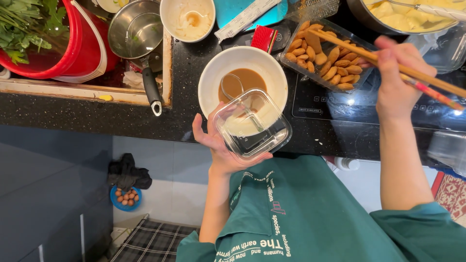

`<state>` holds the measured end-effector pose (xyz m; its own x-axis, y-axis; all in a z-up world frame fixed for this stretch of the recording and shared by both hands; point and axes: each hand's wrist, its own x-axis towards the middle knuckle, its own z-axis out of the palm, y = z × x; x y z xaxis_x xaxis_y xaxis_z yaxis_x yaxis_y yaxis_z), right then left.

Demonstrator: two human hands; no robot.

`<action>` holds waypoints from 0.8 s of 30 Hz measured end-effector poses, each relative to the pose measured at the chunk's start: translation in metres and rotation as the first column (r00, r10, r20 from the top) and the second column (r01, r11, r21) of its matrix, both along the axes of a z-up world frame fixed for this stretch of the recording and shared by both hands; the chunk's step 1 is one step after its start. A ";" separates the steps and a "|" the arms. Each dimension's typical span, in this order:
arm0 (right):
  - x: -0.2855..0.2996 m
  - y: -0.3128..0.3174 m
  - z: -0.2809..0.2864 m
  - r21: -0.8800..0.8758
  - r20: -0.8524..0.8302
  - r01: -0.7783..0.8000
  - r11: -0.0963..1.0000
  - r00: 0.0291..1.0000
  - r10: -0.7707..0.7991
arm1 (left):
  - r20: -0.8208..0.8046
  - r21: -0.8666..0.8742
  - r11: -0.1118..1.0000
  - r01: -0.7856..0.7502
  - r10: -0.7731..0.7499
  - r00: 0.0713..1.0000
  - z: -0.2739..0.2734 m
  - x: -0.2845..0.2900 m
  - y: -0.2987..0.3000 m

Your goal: Dipping ladyfingers into coffee and layering them with cream in a container to assemble tiramisu.

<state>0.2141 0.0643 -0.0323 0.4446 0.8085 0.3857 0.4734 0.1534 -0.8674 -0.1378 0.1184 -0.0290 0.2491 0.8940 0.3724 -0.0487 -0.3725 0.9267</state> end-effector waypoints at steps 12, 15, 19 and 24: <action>0.017 0.004 0.037 -0.228 0.158 -0.187 0.956 0.961 0.226 | 0.030 -0.015 1.000 0.016 -0.015 0.999 -0.001 0.000 0.003; 0.022 0.003 0.042 -0.209 0.252 -0.186 0.960 0.938 0.237 | 0.021 -0.006 1.000 -0.007 0.007 1.000 0.002 -0.001 0.005; 0.049 -0.019 0.018 -0.103 0.145 -0.232 0.967 0.959 0.245 | 0.049 -0.048 0.998 -0.039 0.041 0.998 -0.002 -0.012 0.007; 0.026 -0.030 0.017 -0.018 -0.256 -0.260 0.966 0.935 0.247 | 0.021 0.002 0.994 -0.112 0.112 0.994 0.000 -0.030 0.014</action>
<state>0.2397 0.0342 -0.0148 0.2992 0.9224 0.2444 0.1919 0.1928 -0.9623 -0.1677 0.1323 -0.0285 0.1401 0.9145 0.3796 -0.0257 -0.3799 0.9247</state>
